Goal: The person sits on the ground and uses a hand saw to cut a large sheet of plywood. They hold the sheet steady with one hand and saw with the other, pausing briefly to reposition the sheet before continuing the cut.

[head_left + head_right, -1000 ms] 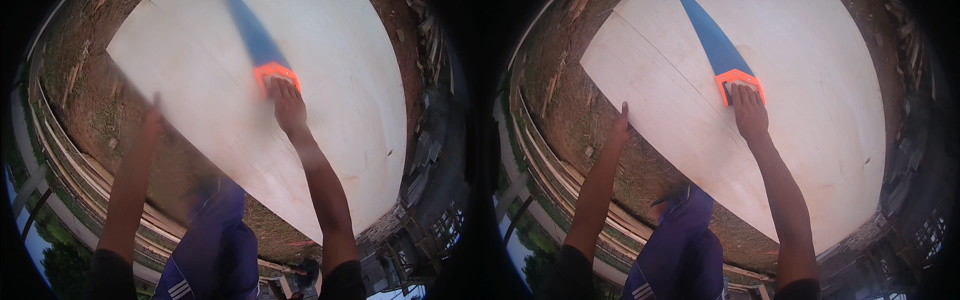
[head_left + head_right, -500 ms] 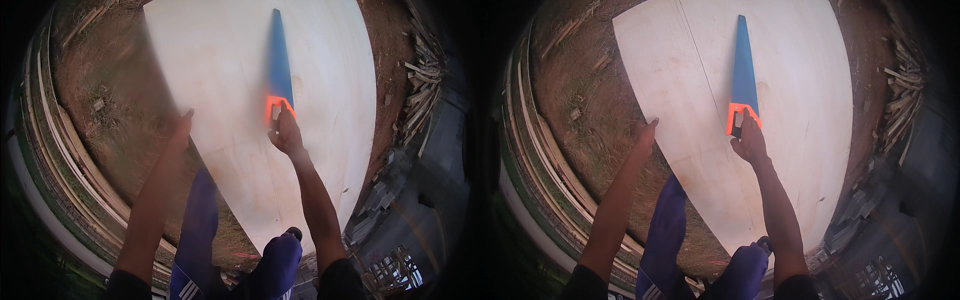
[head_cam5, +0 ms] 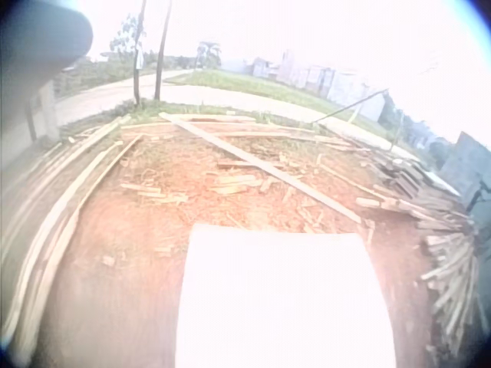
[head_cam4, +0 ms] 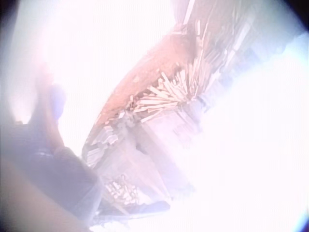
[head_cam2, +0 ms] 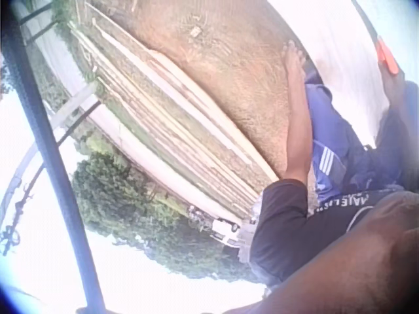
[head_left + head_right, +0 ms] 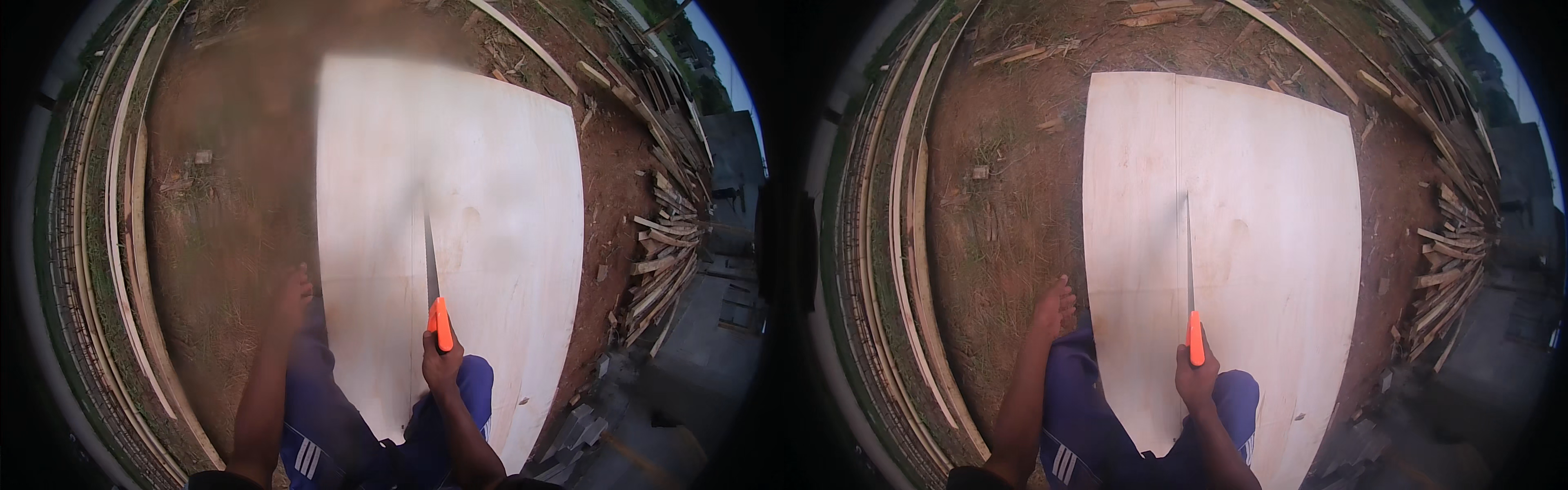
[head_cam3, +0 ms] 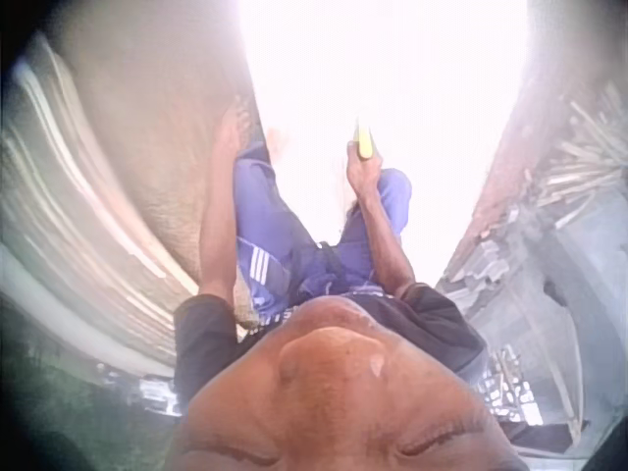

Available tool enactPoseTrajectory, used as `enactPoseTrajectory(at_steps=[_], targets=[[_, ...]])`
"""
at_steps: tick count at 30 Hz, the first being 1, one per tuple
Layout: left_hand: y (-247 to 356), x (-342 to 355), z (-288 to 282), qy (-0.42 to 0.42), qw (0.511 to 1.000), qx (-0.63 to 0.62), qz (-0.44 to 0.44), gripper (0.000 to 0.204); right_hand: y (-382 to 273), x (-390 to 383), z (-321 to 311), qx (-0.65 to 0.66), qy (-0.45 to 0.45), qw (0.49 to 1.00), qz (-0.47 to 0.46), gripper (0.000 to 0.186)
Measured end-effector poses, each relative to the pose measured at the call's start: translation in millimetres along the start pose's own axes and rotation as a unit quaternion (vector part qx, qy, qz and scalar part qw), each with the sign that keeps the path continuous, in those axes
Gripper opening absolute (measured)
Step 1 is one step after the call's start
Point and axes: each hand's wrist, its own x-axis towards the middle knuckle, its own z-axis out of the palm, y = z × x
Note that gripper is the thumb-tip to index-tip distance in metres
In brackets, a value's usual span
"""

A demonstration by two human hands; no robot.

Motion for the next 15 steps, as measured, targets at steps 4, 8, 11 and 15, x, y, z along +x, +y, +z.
enactPoseTrajectory(at_steps=[4, 8, 11, 15], targets=[[38, -14, 23, 0.028, 0.99, -0.007, 0.139, 0.071, 46, -1, -15, -0.014, -0.008, 0.997, -0.08, 0.053], [12, -64, 49, 0.043, 0.981, 0.009, 0.188, 0.059, 71, -13, -41, -0.002, -0.06, 0.998, -0.023, 0.054], [-23, -89, 59, 0.019, 0.981, 0.091, 0.169, 0.054, 103, -11, -41, 0.057, 0.003, 0.987, -0.148, 0.055], [-72, -130, 75, 0.027, 0.976, 0.143, 0.163, 0.056, 108, -12, -54, 0.119, -0.057, 0.989, -0.064, 0.057]])
